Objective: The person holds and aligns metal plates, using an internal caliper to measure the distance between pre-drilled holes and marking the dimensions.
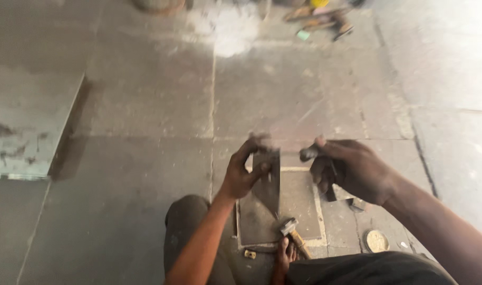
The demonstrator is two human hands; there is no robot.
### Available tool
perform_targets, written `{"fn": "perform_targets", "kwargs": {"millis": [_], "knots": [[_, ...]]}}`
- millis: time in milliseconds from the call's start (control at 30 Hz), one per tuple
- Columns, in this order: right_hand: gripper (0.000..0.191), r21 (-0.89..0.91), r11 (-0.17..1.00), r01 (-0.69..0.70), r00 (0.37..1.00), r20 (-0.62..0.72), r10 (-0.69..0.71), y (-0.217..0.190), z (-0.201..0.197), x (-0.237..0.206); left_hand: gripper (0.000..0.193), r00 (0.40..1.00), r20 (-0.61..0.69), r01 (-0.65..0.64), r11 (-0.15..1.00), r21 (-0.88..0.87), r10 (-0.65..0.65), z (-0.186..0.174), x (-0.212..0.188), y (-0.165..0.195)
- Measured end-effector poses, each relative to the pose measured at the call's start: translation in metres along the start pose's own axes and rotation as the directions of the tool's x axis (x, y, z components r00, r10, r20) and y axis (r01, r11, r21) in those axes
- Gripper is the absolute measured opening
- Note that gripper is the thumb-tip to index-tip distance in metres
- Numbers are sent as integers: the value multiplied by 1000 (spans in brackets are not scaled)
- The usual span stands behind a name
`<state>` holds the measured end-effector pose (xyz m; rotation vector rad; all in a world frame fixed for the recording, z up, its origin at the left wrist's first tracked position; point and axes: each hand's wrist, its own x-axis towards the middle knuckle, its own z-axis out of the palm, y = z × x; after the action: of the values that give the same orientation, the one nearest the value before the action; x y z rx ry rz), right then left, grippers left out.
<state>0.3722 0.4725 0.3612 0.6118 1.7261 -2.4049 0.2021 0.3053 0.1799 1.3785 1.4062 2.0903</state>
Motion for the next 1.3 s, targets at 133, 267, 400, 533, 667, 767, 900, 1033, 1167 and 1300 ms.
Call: {"fn": "perform_targets", "kwargs": {"millis": [133,267,400,533,667,767,900,1033,1167,1300], "knots": [[61,-611,763,210,889,-205,-409,-20,37,-48,32,885,35,425,776,-466,-464,52,-23,15],[51,-943,-58,327,612,258,-747,-7,49,-77,28,786,97,436,436,-787,-610,69,-41,27],[36,-985,-27,172,667,137,-733,25,27,-71,23,843,147,362,344,-866,-517,72,-61,40],[58,-241,968,-65,901,-430,-47,39,7,-45,32,812,13,494,677,-545,-583,74,-69,39],[39,-280,954,-111,948,-318,17,28,16,-49,38,768,55,553,617,-560,-639,51,-71,31],[41,-768,635,80,894,-227,-387,20,37,-59,38,663,100,670,528,-521,-742,29,-72,35],[35,-963,40,265,708,166,-686,21,52,-52,25,751,247,596,467,-653,-612,10,-63,61],[49,-882,358,307,888,131,-440,20,38,-32,37,601,-57,768,596,-232,-797,-1,-49,95],[30,-960,215,181,934,99,-344,23,23,-13,48,699,-56,713,691,120,-713,-3,-38,103],[41,-987,131,-93,922,-135,-362,37,19,-10,46,653,-10,756,653,-30,-757,4,-38,92]]}}
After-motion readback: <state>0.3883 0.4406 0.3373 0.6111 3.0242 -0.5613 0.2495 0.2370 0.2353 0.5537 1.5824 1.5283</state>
